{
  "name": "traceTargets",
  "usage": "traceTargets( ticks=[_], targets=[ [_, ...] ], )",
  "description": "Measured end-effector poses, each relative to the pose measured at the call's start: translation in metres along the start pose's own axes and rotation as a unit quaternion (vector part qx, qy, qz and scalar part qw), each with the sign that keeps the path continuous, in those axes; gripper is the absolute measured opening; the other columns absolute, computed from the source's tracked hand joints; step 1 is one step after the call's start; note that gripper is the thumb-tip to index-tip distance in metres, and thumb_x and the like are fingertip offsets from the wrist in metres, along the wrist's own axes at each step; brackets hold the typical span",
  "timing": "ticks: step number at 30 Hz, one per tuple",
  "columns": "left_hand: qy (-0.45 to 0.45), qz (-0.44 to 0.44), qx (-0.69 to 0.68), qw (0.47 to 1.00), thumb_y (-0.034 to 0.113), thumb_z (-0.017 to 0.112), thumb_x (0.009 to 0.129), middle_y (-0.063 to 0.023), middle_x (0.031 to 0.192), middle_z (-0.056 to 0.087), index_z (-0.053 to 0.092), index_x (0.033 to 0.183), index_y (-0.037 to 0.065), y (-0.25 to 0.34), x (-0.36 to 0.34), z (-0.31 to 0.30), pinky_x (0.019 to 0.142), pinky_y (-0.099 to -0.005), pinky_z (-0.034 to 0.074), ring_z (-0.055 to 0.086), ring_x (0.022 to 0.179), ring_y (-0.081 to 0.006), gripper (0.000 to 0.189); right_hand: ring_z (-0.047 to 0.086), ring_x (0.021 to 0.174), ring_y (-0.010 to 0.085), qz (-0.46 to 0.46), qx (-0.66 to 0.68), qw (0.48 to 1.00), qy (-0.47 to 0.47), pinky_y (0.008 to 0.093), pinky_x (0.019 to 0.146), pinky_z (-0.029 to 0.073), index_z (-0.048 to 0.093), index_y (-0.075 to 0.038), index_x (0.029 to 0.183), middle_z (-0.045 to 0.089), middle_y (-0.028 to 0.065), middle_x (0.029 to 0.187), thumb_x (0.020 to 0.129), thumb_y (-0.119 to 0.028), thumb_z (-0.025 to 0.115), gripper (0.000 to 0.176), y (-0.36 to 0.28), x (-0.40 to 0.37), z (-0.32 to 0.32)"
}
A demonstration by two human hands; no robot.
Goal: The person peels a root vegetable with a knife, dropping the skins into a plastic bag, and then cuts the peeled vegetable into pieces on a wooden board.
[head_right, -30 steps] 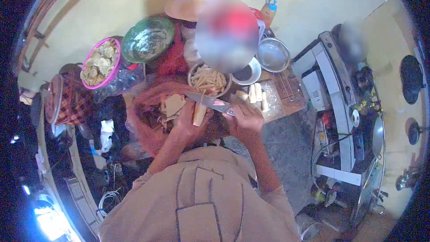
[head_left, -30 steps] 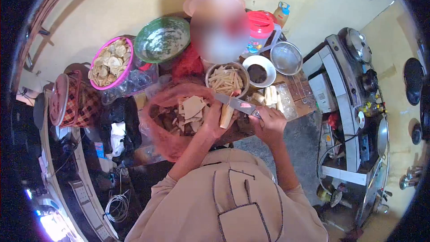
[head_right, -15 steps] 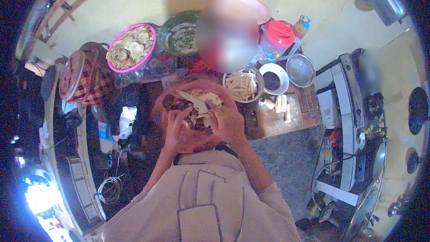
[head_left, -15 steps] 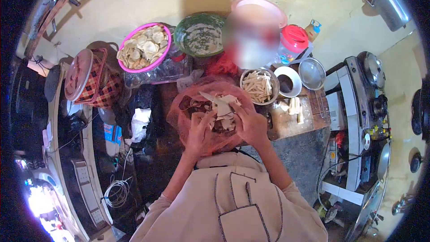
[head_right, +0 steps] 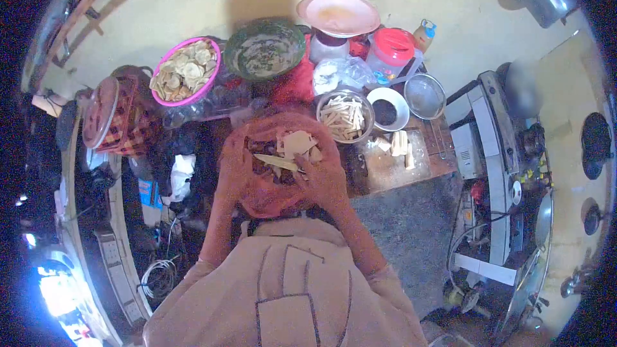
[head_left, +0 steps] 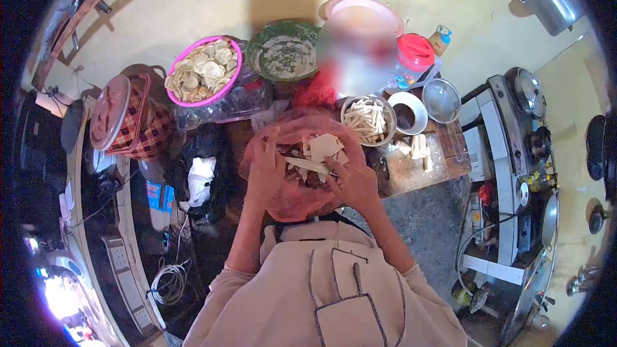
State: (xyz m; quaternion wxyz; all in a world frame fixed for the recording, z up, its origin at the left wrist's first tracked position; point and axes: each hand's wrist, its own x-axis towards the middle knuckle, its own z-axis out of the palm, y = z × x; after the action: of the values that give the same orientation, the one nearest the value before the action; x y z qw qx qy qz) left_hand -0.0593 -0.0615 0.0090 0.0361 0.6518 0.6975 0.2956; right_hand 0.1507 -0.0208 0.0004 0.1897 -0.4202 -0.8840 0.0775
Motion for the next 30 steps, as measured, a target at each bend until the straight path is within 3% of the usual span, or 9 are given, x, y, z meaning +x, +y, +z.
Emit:
traceTargets(
  ticks=[3, 5, 7, 10, 15, 17, 22, 25, 30],
  targets=[
    [0.026, 0.007, -0.145, 0.989, 0.010, 0.044, 0.080, -0.0146, 0.097, 0.049, 0.051, 0.104, 0.000, 0.000, 0.007, -0.001, 0.059, -0.0300, 0.044, 0.050, 0.078, -0.0198, 0.027, 0.059, 0.061, 0.0255, 0.065, 0.007, 0.997, -0.037, 0.0375, 0.055, 0.046, 0.056, -0.017, 0.106, 0.059, 0.0085, 0.067, 0.076, -0.031, 0.054, 0.033, 0.003, -0.005, -0.008],
    [0.008, -0.112, -0.366, 0.924, 0.014, 0.041, 0.083, -0.0108, 0.087, 0.051, 0.052, 0.098, 0.002, 0.005, 0.007, 0.005, 0.052, -0.0275, 0.043, 0.051, 0.067, -0.0174, 0.022, 0.059, 0.061, 0.0260, 0.113, -0.004, 0.992, -0.048, 0.0379, 0.054, 0.046, 0.056, -0.016, 0.104, 0.059, 0.0093, 0.066, 0.078, -0.031, 0.053, 0.031, 0.008, -0.009, -0.012],
    [-0.045, -0.382, -0.692, 0.611, 0.019, 0.039, 0.086, -0.0060, 0.074, 0.052, 0.052, 0.092, 0.004, 0.023, -0.002, 0.019, 0.045, -0.0256, 0.040, 0.050, 0.056, -0.0155, 0.021, 0.059, 0.059, 0.0241, 0.172, 0.069, 0.982, 0.028, 0.0365, 0.053, 0.044, 0.057, -0.014, 0.103, 0.058, 0.0097, 0.064, 0.081, -0.031, 0.050, 0.028, 0.028, -0.022, -0.006],
    [-0.107, -0.386, -0.774, 0.491, 0.026, 0.039, 0.087, -0.0013, 0.062, 0.048, 0.051, 0.089, 0.006, 0.049, 0.001, 0.065, 0.039, -0.0241, 0.039, 0.047, 0.048, -0.0132, 0.024, 0.055, 0.054, 0.0188, 0.288, 0.180, 0.933, 0.120, 0.0327, 0.051, 0.041, 0.057, -0.009, 0.096, 0.054, 0.0083, 0.060, 0.085, -0.033, 0.047, 0.028, 0.072, -0.055, 0.011],
    [-0.295, -0.273, -0.734, 0.548, 0.032, 0.042, 0.085, -0.0081, 0.084, 0.051, 0.044, 0.106, 0.004, 0.113, 0.002, 0.169, 0.065, -0.0274, 0.045, 0.052, 0.074, -0.0175, 0.035, 0.040, 0.051, 0.0096, 0.432, 0.307, 0.827, 0.187, 0.0262, 0.046, 0.033, 0.052, -0.002, 0.077, 0.045, 0.0013, 0.057, 0.087, -0.037, 0.045, 0.037, 0.110, -0.097, 0.002],
    [-0.275, -0.119, -0.625, 0.721, 0.027, 0.045, 0.084, -0.0104, 0.092, 0.048, 0.042, 0.109, 0.003, 0.124, -0.003, 0.236, 0.078, -0.0313, 0.040, 0.049, 0.087, -0.0207, 0.035, 0.039, 0.050, 0.0094, 0.438, 0.285, 0.834, 0.176, 0.0262, 0.046, 0.033, 0.051, -0.002, 0.076, 0.044, 0.0014, 0.055, 0.087, -0.036, 0.046, 0.036, 0.126, -0.115, 0.004],
    [-0.112, 0.170, -0.404, 0.892, 0.006, 0.055, 0.071, -0.0148, 0.107, 0.048, 0.040, 0.116, 0.001, 0.165, 0.027, 0.244, 0.092, -0.0367, 0.033, 0.046, 0.103, -0.0252, 0.047, 0.049, 0.052, 0.0253, 0.455, 0.174, 0.860, 0.152, 0.0372, 0.048, 0.037, 0.049, -0.001, 0.079, 0.050, 0.0125, 0.058, 0.087, -0.034, 0.045, 0.034, 0.150, -0.137, -0.003],
    [-0.185, 0.143, -0.468, 0.852, 0.001, 0.055, 0.069, -0.0126, 0.108, 0.052, 0.046, 0.114, 0.004, 0.162, 0.023, 0.275, 0.087, -0.0346, 0.038, 0.050, 0.101, -0.0205, 0.046, 0.052, 0.069, 0.0449, 0.452, 0.107, 0.882, 0.078, 0.0514, 0.056, 0.037, 0.046, -0.002, 0.086, 0.054, 0.0250, 0.068, 0.088, -0.029, 0.041, 0.027, 0.158, -0.140, 0.006],
    [-0.337, -0.025, -0.391, 0.856, -0.003, 0.059, 0.067, -0.0106, 0.106, 0.056, 0.053, 0.106, 0.007, 0.168, 0.019, 0.269, 0.084, -0.0321, 0.042, 0.054, 0.099, -0.0192, 0.040, 0.052, 0.066, 0.0453, 0.421, 0.081, 0.901, 0.062, 0.0520, 0.055, 0.038, 0.043, -0.002, 0.090, 0.054, 0.0258, 0.067, 0.089, -0.026, 0.039, 0.025, 0.161, -0.147, 0.030]
  ],
)
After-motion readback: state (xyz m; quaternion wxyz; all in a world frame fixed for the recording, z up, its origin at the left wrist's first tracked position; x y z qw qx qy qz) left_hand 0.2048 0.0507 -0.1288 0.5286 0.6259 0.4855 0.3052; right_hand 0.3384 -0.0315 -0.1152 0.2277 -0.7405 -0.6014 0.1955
